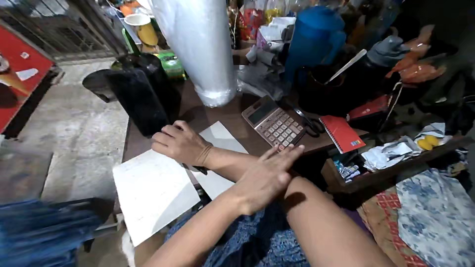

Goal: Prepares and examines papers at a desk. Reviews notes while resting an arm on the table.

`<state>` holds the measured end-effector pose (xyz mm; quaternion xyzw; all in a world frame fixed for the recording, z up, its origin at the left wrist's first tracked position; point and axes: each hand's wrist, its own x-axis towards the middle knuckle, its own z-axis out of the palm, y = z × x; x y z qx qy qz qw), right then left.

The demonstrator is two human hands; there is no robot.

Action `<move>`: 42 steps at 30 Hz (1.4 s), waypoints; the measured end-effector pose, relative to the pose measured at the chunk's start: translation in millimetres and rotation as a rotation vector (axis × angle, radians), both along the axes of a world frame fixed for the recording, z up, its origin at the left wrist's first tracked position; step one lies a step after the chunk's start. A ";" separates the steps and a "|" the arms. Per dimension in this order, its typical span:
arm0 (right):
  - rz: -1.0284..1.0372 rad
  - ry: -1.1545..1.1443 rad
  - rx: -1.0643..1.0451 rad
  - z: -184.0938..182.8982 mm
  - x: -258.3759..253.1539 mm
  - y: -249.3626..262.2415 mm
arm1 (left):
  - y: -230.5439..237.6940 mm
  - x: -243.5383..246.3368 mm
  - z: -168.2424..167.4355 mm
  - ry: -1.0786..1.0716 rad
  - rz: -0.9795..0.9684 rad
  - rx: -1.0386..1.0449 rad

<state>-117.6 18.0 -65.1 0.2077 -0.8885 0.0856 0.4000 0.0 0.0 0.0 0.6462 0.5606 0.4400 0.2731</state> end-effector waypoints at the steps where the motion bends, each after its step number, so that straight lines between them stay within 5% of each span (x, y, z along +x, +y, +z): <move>1: -0.014 -0.013 0.005 2.3 -1.5 1.4 | -0.9 -6.5 -3.5 -0.292 0.015 0.019; 3: -0.024 -0.009 -0.002 0.5 -3.9 1.4 | -2.6 -20.4 -3.7 -0.777 -0.013 0.051; 6: -0.007 0.005 -0.023 0.2 -4.8 1.4 | -5.4 -33.8 -2.4 -1.231 -0.044 0.020; 14: -0.005 -0.024 -0.031 -2.5 -8.0 2.2 | -3.2 -38.8 -15.2 -1.686 -0.038 0.074; 34: -0.045 -0.004 -0.013 -7.0 -12.3 -0.1 | -4.5 -37.4 -19.2 -1.650 -0.016 0.128; 38: -0.035 -0.039 0.001 2.8 -5.0 2.1 | -3.4 -28.8 -14.0 -1.419 0.033 0.139; 42: -0.030 -0.113 -0.013 11.8 1.4 1.4 | -2.7 -20.2 -11.4 -0.951 0.107 0.125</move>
